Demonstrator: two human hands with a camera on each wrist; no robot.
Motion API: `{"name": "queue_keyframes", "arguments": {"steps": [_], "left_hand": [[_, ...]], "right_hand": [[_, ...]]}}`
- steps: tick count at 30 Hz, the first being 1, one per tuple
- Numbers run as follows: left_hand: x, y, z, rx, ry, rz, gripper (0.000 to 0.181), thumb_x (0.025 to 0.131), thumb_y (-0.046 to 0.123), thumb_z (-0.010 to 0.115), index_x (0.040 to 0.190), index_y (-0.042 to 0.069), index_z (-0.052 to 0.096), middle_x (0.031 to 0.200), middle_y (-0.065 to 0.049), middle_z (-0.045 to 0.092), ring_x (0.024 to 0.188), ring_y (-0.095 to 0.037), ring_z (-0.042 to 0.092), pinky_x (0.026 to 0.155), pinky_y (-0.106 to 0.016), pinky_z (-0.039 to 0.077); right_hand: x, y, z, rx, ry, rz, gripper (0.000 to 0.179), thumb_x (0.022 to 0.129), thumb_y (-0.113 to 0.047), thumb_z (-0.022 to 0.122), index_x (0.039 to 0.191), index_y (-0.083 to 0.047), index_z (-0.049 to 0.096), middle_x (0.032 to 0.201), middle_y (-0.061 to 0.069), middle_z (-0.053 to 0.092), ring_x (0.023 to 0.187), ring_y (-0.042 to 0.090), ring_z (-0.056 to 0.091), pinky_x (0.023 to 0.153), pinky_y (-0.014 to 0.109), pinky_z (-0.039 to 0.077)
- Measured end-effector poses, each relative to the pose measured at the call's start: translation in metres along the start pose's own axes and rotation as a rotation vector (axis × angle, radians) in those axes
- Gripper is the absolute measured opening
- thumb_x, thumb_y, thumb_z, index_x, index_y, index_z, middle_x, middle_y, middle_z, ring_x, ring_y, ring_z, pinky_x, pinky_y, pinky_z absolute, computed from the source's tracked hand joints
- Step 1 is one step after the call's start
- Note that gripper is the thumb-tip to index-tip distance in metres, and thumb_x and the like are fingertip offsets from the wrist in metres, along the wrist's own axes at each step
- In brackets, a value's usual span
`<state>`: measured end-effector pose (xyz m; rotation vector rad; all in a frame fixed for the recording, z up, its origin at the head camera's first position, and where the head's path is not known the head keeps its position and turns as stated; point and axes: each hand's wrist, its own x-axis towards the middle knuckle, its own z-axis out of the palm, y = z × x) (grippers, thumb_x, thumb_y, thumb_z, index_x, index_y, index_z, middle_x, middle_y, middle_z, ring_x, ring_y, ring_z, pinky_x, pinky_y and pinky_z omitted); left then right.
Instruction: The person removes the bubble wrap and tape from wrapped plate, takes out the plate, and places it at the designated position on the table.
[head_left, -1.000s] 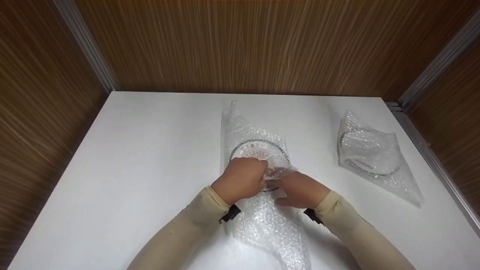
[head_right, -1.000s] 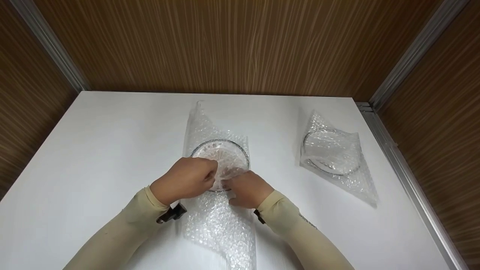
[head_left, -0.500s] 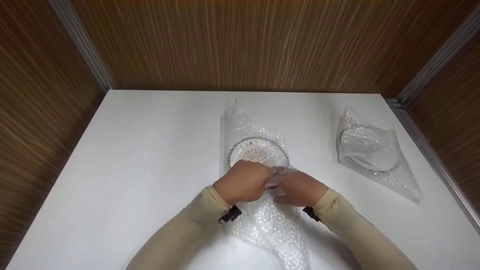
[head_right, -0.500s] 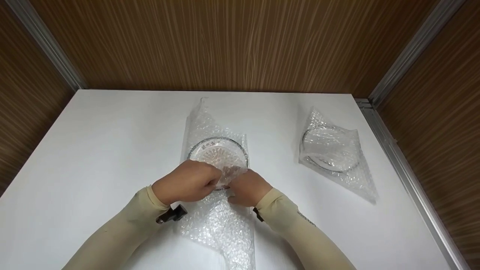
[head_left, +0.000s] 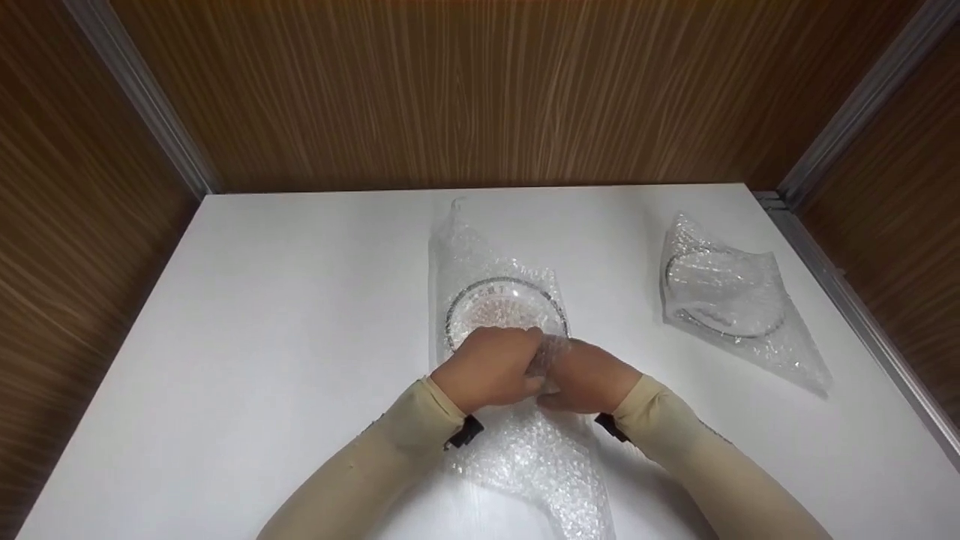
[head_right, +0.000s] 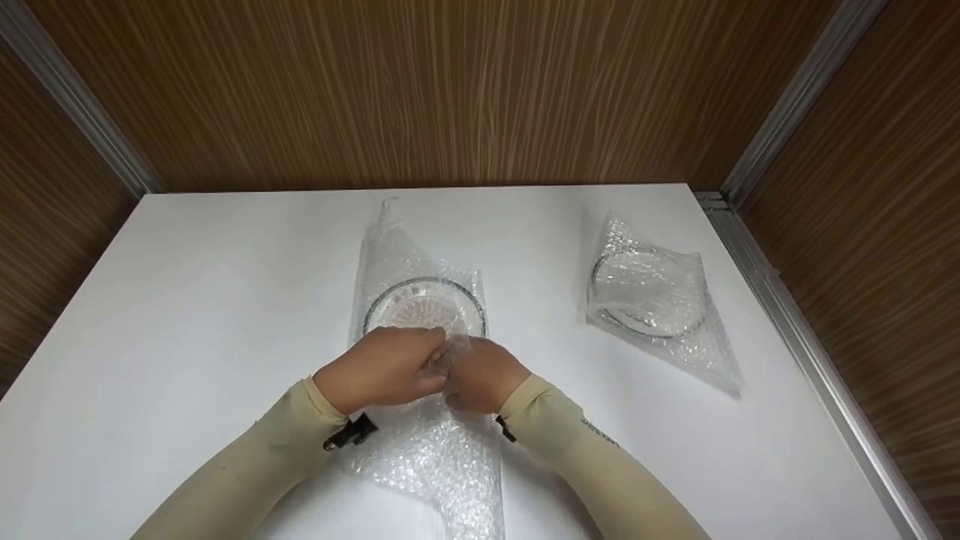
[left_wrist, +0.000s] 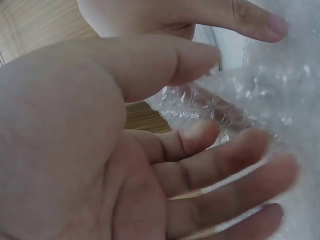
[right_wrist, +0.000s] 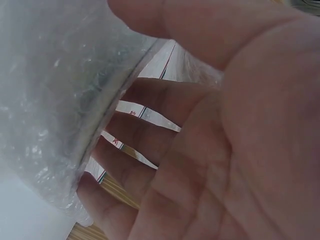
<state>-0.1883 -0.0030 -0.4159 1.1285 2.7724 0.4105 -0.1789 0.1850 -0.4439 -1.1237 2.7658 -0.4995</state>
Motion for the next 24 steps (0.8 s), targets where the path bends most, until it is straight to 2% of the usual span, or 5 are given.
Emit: {"name": "queue_keyframes", "arguments": {"steps": [7,11,16,20,24], "left_hand": [[0.009,0.007,-0.002,0.076,0.055,0.057,0.042,0.088,0.045,0.08,0.108,0.012,0.064,0.09,0.0,0.066,0.074,-0.015,0.063,0.063,-0.033,0.054],[0.013,0.008,-0.004,0.075,0.045,0.067,0.031,0.098,0.044,0.07,0.106,0.014,0.068,0.086,0.002,0.068,0.073,-0.014,0.064,0.066,-0.034,0.056],[0.011,0.004,-0.01,0.09,0.073,0.092,0.029,0.109,0.036,0.051,0.1,0.016,0.07,0.081,0.003,0.069,0.069,-0.014,0.065,0.064,-0.035,0.055],[0.005,0.0,-0.016,0.092,0.106,0.117,0.025,0.107,0.034,0.055,0.098,0.016,0.07,0.083,0.003,0.07,0.072,-0.014,0.066,0.063,-0.034,0.055],[-0.003,-0.006,-0.027,0.103,0.154,0.137,0.018,0.105,0.025,0.058,0.095,0.014,0.068,0.083,0.001,0.067,0.069,-0.014,0.063,0.06,-0.034,0.054]], "right_hand": [[0.002,0.001,0.0,-0.115,-0.016,-0.013,0.029,0.078,-0.013,0.08,0.1,-0.002,0.067,0.09,0.007,0.067,0.084,0.026,0.065,0.083,0.043,0.056],[-0.001,0.001,-0.002,-0.096,-0.019,-0.001,0.03,0.076,-0.013,0.082,0.099,-0.002,0.066,0.084,0.006,0.066,0.079,0.026,0.064,0.08,0.044,0.056],[-0.002,0.004,-0.003,-0.06,-0.052,0.018,0.029,0.082,-0.021,0.085,0.101,-0.008,0.068,0.092,0.005,0.07,0.087,0.027,0.068,0.084,0.043,0.056],[0.001,0.005,-0.002,-0.075,-0.084,0.023,0.028,0.086,-0.029,0.082,0.104,-0.011,0.07,0.098,0.005,0.073,0.089,0.028,0.069,0.085,0.044,0.056],[0.004,0.007,-0.001,-0.086,-0.103,0.005,0.035,0.087,-0.025,0.079,0.117,-0.01,0.07,0.107,0.005,0.074,0.1,0.029,0.069,0.09,0.047,0.055]]}}
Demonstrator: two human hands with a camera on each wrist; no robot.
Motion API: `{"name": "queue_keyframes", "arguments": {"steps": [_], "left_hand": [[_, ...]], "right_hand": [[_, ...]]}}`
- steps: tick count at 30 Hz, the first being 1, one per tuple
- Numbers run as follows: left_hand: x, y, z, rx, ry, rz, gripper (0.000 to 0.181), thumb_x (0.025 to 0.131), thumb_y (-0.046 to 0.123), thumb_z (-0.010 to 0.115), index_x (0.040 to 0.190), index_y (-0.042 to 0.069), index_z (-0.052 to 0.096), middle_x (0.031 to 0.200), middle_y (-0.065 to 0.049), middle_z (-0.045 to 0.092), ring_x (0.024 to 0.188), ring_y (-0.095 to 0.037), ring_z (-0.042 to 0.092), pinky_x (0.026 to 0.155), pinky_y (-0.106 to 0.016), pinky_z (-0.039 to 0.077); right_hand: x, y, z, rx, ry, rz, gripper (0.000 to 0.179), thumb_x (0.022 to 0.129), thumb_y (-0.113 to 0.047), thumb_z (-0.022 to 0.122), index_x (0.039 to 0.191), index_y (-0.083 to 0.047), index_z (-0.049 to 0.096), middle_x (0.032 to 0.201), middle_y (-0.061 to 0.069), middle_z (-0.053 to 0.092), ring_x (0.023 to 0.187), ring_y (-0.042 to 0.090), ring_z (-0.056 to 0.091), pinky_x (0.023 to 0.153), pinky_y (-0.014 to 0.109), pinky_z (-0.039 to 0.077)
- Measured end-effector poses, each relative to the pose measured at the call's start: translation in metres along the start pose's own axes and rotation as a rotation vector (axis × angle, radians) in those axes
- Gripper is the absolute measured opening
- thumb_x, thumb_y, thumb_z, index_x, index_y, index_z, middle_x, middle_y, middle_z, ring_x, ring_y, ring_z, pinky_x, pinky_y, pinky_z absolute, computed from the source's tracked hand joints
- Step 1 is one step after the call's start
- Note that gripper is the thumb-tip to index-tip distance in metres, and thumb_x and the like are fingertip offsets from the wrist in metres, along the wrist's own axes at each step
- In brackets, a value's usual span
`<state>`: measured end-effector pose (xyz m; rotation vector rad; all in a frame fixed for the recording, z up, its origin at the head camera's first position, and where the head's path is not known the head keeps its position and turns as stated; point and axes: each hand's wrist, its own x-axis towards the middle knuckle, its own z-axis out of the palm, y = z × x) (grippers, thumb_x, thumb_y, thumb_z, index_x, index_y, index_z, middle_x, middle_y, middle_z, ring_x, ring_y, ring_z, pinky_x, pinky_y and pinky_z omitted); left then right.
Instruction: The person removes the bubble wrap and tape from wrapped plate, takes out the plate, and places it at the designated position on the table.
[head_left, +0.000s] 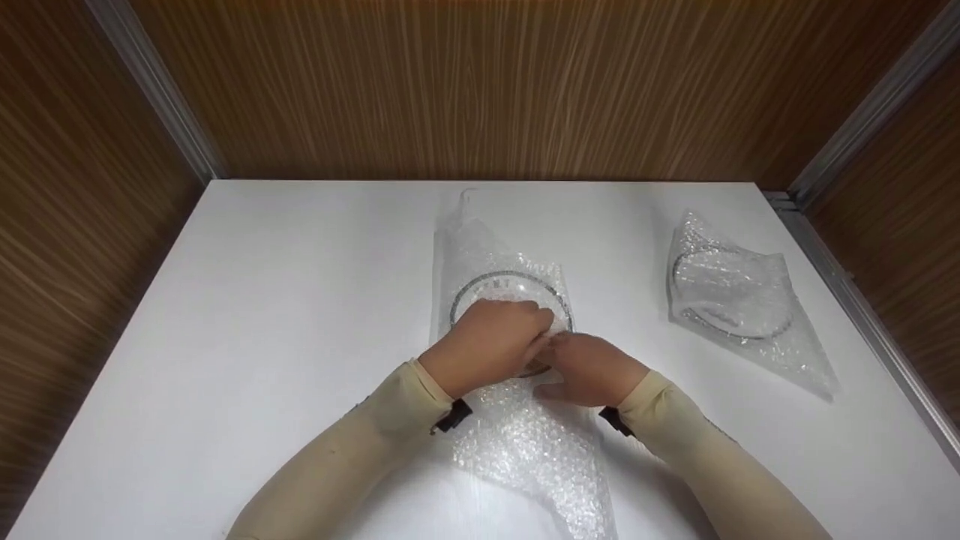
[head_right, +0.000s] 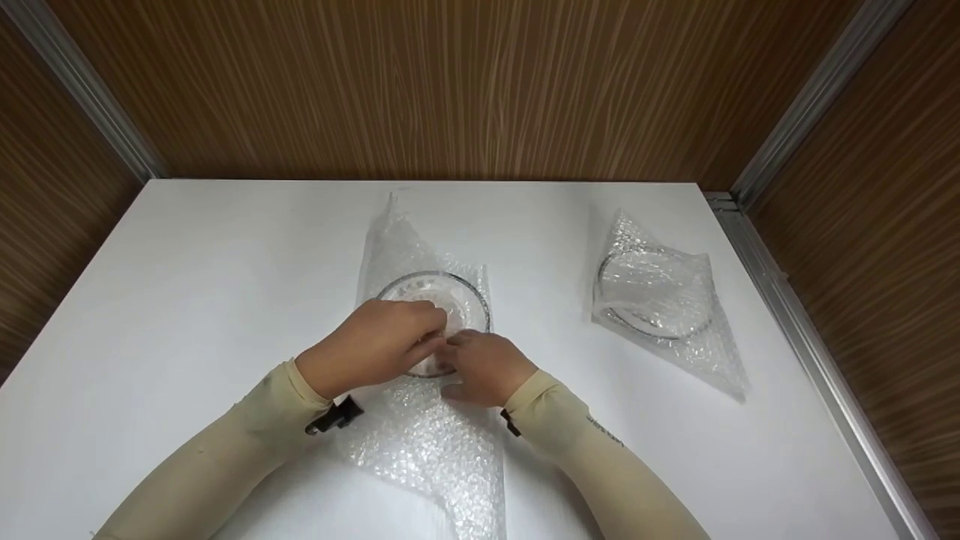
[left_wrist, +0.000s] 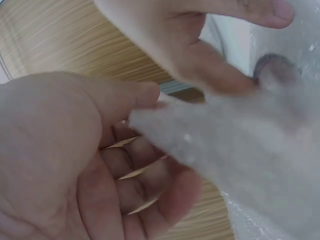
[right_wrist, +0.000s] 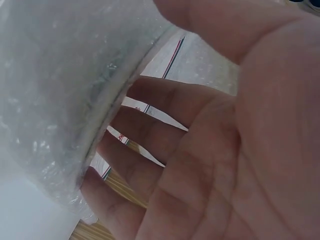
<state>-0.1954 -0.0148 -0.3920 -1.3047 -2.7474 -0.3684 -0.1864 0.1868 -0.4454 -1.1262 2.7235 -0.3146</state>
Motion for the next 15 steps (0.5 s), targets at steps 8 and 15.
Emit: {"name": "queue_keyframes", "arguments": {"steps": [8,15], "left_hand": [[-0.023,-0.019,-0.023,0.024,0.156,0.067,0.016,0.097,0.01,0.063,0.082,0.013,0.061,0.072,0.0,0.056,0.061,-0.015,0.053,0.052,-0.032,0.046],[-0.043,-0.037,-0.031,0.052,0.335,0.061,0.022,0.095,0.004,0.064,0.078,0.013,0.053,0.07,0.0,0.047,0.058,-0.014,0.042,0.045,-0.029,0.036]], "right_hand": [[0.001,-0.001,-0.001,-0.022,0.002,0.005,0.058,0.09,-0.025,0.077,0.141,-0.004,0.06,0.146,0.016,0.058,0.136,0.037,0.053,0.109,0.05,0.047],[0.001,-0.003,0.0,-0.026,0.006,0.0,0.055,0.09,-0.024,0.075,0.138,-0.001,0.062,0.146,0.021,0.057,0.137,0.04,0.052,0.11,0.051,0.045]]}}
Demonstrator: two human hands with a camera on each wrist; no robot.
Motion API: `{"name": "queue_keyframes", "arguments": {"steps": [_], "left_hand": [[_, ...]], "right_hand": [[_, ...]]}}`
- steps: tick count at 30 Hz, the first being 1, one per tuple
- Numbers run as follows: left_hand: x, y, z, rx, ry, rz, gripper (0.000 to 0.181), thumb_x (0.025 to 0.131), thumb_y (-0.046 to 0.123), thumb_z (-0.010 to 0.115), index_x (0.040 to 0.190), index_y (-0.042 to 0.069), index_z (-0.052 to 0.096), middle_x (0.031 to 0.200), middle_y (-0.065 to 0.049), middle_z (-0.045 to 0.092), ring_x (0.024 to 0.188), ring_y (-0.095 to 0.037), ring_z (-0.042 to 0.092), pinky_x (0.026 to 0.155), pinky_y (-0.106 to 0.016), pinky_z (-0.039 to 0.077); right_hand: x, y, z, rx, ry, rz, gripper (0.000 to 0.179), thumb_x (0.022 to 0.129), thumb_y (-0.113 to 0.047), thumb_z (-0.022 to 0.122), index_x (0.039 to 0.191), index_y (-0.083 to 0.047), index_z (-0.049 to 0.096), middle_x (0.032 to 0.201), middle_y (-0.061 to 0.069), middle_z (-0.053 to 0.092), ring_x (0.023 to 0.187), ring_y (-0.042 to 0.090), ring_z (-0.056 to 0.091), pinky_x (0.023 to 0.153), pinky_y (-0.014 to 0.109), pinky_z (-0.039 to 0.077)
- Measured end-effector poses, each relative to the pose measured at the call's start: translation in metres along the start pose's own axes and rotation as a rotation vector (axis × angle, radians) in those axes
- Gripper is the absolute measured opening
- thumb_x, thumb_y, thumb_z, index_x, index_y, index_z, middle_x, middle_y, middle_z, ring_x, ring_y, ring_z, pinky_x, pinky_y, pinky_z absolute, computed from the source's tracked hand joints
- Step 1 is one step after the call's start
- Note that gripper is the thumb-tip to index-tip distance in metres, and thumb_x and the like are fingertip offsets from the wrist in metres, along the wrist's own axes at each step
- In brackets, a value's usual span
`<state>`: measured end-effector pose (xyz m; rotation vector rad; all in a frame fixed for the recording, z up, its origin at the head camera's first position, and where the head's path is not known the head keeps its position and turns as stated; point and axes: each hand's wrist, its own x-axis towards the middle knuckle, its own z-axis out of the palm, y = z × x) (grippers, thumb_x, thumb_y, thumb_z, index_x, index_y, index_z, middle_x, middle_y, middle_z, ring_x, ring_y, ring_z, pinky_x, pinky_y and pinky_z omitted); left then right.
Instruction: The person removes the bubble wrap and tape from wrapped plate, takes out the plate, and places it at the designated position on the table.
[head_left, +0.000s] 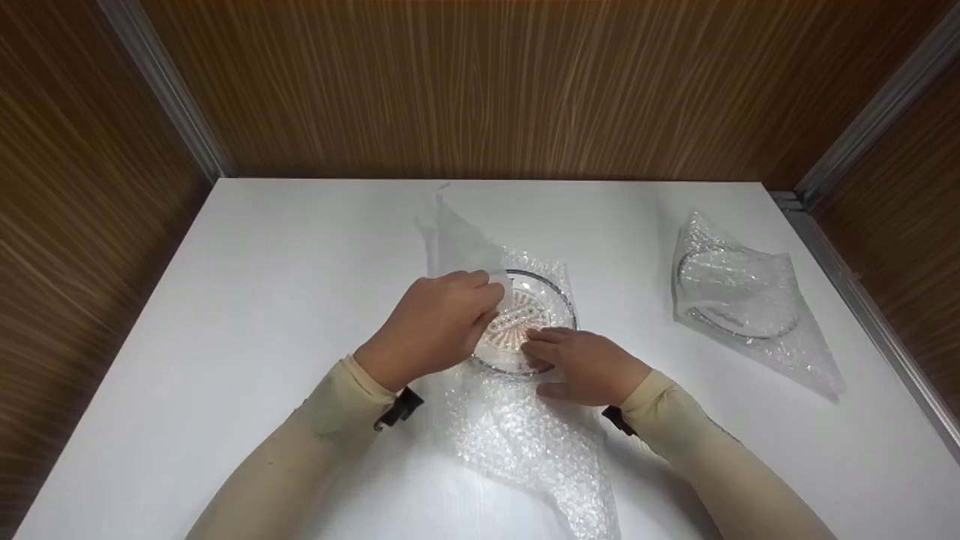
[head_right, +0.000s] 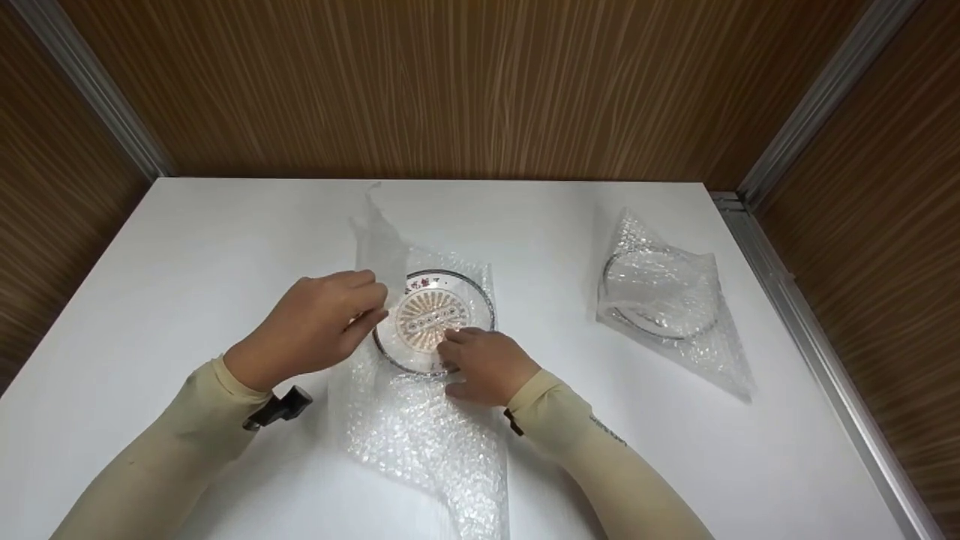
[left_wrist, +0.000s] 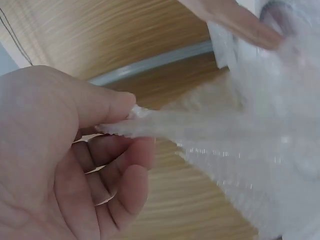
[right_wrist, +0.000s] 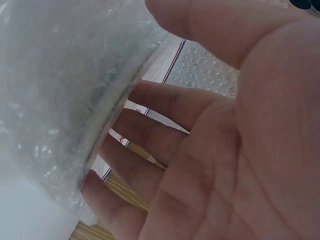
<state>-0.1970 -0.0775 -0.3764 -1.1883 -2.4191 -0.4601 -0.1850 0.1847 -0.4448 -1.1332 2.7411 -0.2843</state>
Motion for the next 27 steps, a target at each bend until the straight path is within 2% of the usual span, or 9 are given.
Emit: {"name": "queue_keyframes", "arguments": {"steps": [10,13,17,20,25,27], "left_hand": [[-0.027,-0.029,-0.029,0.114,0.021,-0.084,0.02,0.094,0.007,0.073,0.082,0.011,0.057,0.07,-0.002,0.048,0.058,-0.015,0.04,0.044,-0.029,0.033],[-0.035,-0.039,-0.041,0.135,0.028,-0.144,0.027,0.096,0.009,0.072,0.078,0.01,0.052,0.066,-0.001,0.044,0.057,-0.013,0.034,0.045,-0.028,0.03],[-0.047,-0.051,-0.059,0.139,0.012,-0.237,0.028,0.096,0.006,0.064,0.072,0.011,0.049,0.062,0.001,0.042,0.056,-0.012,0.031,0.047,-0.028,0.029],[-0.058,-0.056,-0.072,0.11,-0.06,-0.329,0.024,0.093,0.007,0.063,0.072,0.011,0.053,0.063,0.002,0.047,0.057,-0.013,0.036,0.05,-0.029,0.033],[-0.075,-0.061,-0.094,0.01,-0.3,-0.551,0.017,0.093,0.012,0.067,0.078,0.012,0.059,0.068,0.002,0.056,0.063,-0.016,0.048,0.058,-0.034,0.041],[-0.08,-0.063,-0.099,-0.021,-0.383,-0.611,0.016,0.094,0.014,0.067,0.08,0.011,0.061,0.071,0.002,0.059,0.066,-0.017,0.051,0.06,-0.036,0.044]], "right_hand": [[-0.001,-0.001,0.002,-0.012,0.002,0.0,0.054,0.091,-0.023,0.071,0.139,-0.001,0.061,0.145,0.023,0.057,0.135,0.041,0.054,0.109,0.052,0.046],[-0.001,-0.001,0.002,-0.017,-0.001,0.0,0.054,0.091,-0.023,0.071,0.139,0.0,0.061,0.144,0.024,0.058,0.134,0.042,0.054,0.108,0.053,0.047],[-0.001,-0.001,0.003,-0.02,0.003,0.002,0.054,0.09,-0.023,0.07,0.138,0.001,0.061,0.143,0.025,0.058,0.132,0.043,0.055,0.108,0.053,0.046],[0.0,-0.001,0.003,-0.024,0.001,0.004,0.055,0.09,-0.023,0.07,0.138,0.001,0.061,0.143,0.024,0.058,0.132,0.042,0.055,0.109,0.052,0.046],[0.003,-0.001,0.004,-0.024,0.02,-0.006,0.051,0.088,-0.02,0.067,0.135,0.0,0.062,0.142,0.022,0.059,0.131,0.041,0.056,0.109,0.051,0.046],[0.003,-0.001,0.004,-0.03,0.036,-0.016,0.049,0.087,-0.019,0.066,0.133,0.0,0.063,0.141,0.021,0.06,0.129,0.04,0.058,0.108,0.05,0.047]]}}
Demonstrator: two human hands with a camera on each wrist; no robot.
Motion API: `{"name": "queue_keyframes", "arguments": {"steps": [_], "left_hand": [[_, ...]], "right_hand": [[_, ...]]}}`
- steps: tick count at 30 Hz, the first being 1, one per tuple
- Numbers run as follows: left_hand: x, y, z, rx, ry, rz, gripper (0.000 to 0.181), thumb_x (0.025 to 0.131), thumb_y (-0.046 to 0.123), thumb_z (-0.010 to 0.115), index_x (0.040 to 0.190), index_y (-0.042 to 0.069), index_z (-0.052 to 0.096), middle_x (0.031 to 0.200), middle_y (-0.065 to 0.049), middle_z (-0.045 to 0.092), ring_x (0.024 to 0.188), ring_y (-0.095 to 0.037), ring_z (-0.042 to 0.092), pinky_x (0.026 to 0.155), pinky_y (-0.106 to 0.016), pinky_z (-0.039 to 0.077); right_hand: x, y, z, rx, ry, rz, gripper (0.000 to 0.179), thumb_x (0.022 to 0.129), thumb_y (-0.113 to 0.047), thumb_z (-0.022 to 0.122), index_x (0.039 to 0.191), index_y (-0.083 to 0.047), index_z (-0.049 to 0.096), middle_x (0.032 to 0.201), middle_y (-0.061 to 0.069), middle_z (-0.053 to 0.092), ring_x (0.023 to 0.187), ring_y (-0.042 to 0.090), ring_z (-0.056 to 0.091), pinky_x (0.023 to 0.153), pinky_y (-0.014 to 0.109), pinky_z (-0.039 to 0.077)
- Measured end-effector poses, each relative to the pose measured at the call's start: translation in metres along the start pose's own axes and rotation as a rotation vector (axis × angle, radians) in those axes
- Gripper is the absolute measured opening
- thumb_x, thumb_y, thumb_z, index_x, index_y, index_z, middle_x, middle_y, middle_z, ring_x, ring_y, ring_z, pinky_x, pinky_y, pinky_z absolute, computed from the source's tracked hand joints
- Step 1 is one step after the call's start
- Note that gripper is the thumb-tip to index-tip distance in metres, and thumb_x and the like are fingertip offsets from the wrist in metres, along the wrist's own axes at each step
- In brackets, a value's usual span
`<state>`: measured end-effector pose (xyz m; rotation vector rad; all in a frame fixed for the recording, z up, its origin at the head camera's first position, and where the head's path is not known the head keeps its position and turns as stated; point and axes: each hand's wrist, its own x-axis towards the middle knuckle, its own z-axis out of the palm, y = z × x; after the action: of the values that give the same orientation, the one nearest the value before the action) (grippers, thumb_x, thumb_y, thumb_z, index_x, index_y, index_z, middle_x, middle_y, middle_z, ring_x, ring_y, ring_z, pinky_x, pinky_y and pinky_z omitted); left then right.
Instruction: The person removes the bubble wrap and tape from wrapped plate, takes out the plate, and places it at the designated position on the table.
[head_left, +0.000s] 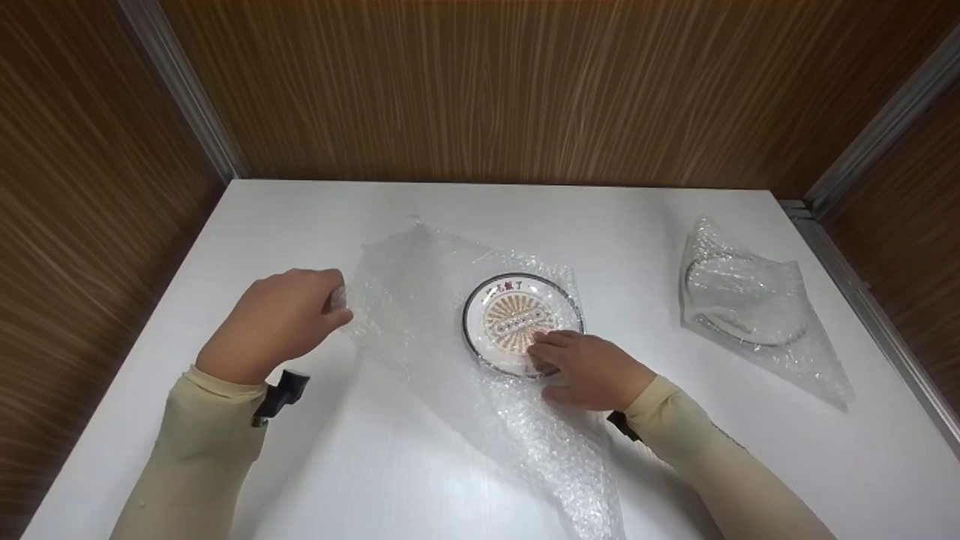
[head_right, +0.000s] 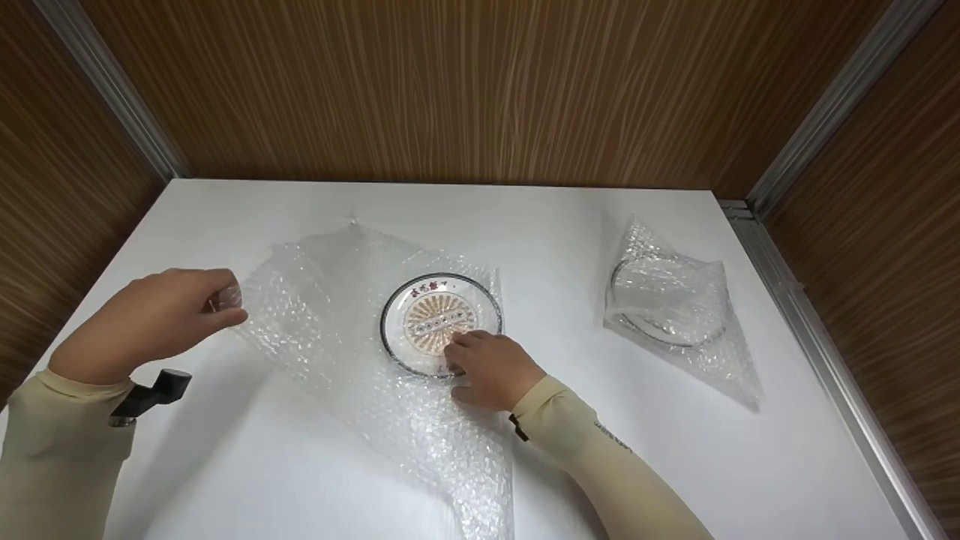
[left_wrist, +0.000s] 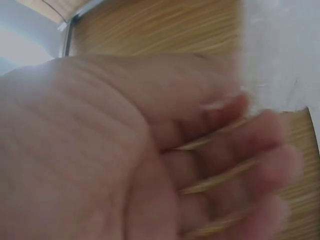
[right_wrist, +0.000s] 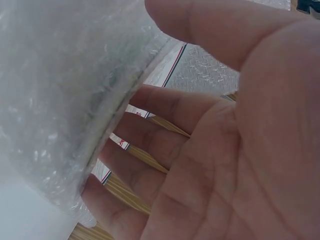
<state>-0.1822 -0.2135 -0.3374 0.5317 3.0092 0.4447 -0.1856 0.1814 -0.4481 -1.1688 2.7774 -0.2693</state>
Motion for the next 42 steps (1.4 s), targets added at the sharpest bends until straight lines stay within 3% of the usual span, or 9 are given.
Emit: {"name": "queue_keyframes", "arguments": {"steps": [3,7,10,15,20,27,31,38,42], "left_hand": [[-0.003,-0.008,0.001,-0.018,-0.058,-0.027,0.021,0.097,0.015,0.064,0.077,0.012,0.059,0.07,0.002,0.057,0.065,-0.016,0.05,0.06,-0.036,0.043],[-0.005,-0.018,0.005,-0.054,-0.038,-0.045,0.028,0.098,0.019,0.06,0.072,0.014,0.053,0.063,0.004,0.048,0.061,-0.015,0.044,0.057,-0.033,0.037],[-0.006,-0.024,0.005,-0.077,-0.026,-0.067,0.023,0.096,0.022,0.06,0.074,0.015,0.056,0.064,0.004,0.051,0.061,-0.015,0.045,0.057,-0.033,0.037],[-0.007,-0.033,0.005,-0.104,-0.066,-0.082,0.024,0.098,0.026,0.058,0.077,0.014,0.057,0.066,0.003,0.05,0.062,-0.016,0.046,0.058,-0.033,0.037],[-0.007,-0.048,0.009,-0.135,-0.205,-0.132,0.027,0.101,0.027,0.056,0.078,0.012,0.056,0.071,0.0,0.049,0.067,-0.018,0.046,0.061,-0.035,0.037],[-0.004,-0.068,0.025,-0.168,-0.438,-0.175,0.023,0.098,0.022,0.056,0.093,0.006,0.071,0.083,-0.004,0.065,0.076,-0.021,0.055,0.067,-0.038,0.045],[0.002,-0.074,0.03,-0.181,-0.486,-0.189,0.025,0.096,0.02,0.053,0.09,0.005,0.072,0.079,-0.002,0.062,0.077,-0.02,0.054,0.071,-0.038,0.043],[0.005,-0.08,0.036,-0.182,-0.535,-0.267,0.012,0.088,0.019,0.07,0.087,0.008,0.068,0.084,-0.005,0.06,0.079,-0.023,0.053,0.067,-0.038,0.043],[0.008,-0.082,0.04,-0.184,-0.574,-0.292,0.013,0.084,0.015,0.071,0.077,0.011,0.061,0.074,-0.002,0.051,0.071,-0.02,0.048,0.063,-0.035,0.039]], "right_hand": [[0.0,0.0,0.0,-0.013,0.016,-0.014,0.046,0.087,-0.017,0.066,0.13,0.0,0.064,0.139,0.021,0.062,0.127,0.039,0.059,0.106,0.049,0.049],[0.001,-0.001,0.0,-0.013,0.021,-0.021,0.042,0.086,-0.016,0.064,0.126,0.0,0.064,0.138,0.021,0.062,0.125,0.038,0.06,0.105,0.049,0.05],[0.001,-0.002,0.0,-0.013,0.019,-0.026,0.04,0.087,-0.015,0.065,0.124,-0.001,0.064,0.138,0.021,0.062,0.125,0.038,0.06,0.104,0.049,0.05],[0.0,-0.002,-0.001,-0.014,0.021,-0.026,0.042,0.088,-0.017,0.066,0.128,-0.002,0.063,0.138,0.02,0.062,0.125,0.038,0.06,0.103,0.05,0.051],[0.0,-0.001,0.0,-0.018,0.032,-0.026,0.044,0.087,-0.017,0.067,0.128,-0.001,0.064,0.138,0.021,0.062,0.125,0.039,0.06,0.104,0.049,0.05],[0.0,-0.001,0.001,-0.011,0.013,0.002,0.048,0.087,-0.018,0.067,0.132,-0.001,0.062,0.141,0.022,0.06,0.128,0.04,0.058,0.106,0.051,0.049],[-0.001,0.0,0.001,0.004,0.016,0.016,0.047,0.087,-0.018,0.068,0.131,-0.002,0.063,0.141,0.021,0.06,0.127,0.04,0.059,0.104,0.052,0.05],[-0.001,-0.001,0.001,0.004,0.02,0.004,0.05,0.087,-0.019,0.069,0.133,-0.001,0.062,0.141,0.022,0.06,0.128,0.04,0.058,0.104,0.052,0.05],[0.0,-0.001,0.002,-0.002,0.037,-0.016,0.046,0.086,-0.018,0.069,0.129,-0.002,0.064,0.139,0.02,0.061,0.126,0.038,0.06,0.104,0.05,0.05]]}}
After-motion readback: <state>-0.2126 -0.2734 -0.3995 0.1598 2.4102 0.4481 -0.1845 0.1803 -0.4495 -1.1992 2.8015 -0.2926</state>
